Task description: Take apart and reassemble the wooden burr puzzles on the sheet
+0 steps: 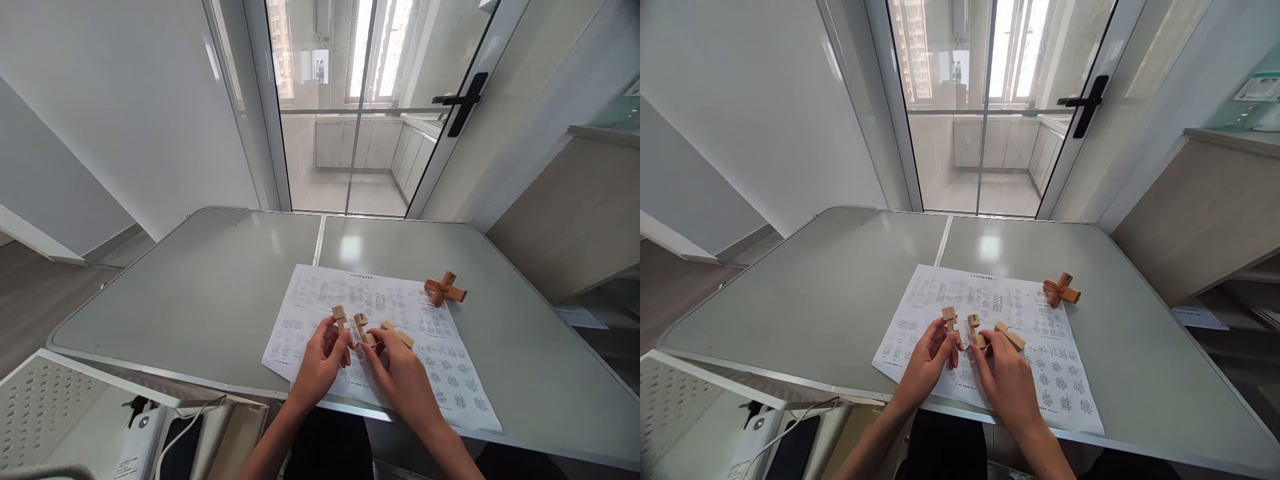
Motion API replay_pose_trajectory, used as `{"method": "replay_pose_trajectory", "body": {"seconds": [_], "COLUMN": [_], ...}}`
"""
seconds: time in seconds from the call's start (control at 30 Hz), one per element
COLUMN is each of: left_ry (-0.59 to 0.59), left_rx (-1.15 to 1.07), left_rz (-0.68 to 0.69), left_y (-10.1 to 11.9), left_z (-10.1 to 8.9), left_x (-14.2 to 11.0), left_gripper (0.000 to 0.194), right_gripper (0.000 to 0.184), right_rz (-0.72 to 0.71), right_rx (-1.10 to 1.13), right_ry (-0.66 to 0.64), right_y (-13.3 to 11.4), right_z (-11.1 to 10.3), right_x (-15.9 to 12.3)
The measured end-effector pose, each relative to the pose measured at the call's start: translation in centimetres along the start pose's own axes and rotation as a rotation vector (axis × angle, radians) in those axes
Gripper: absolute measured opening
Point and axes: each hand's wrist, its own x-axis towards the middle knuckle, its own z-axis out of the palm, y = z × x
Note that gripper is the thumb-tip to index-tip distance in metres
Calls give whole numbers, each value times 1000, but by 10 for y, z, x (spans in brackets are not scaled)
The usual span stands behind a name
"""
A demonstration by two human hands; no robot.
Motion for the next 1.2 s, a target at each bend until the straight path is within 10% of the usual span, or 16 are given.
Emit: {"method": "replay_pose_trajectory", "body": {"seconds": [0.37,1.2], "left_ry": [-64,-155], "left_rx": [93,284], "left_rz": [24,70], "left_y": [-1,4], "left_z": [2,3], "left_x": [-3,-7], "left_gripper": [70,58], "right_gripper": [46,33], "right_rz": [234,22], "right_rx": [577,312], "right_ry": [-125,-141], "right_y": [-9,-5], "right_z": [-23,-27], "right_x": [4,11]}}
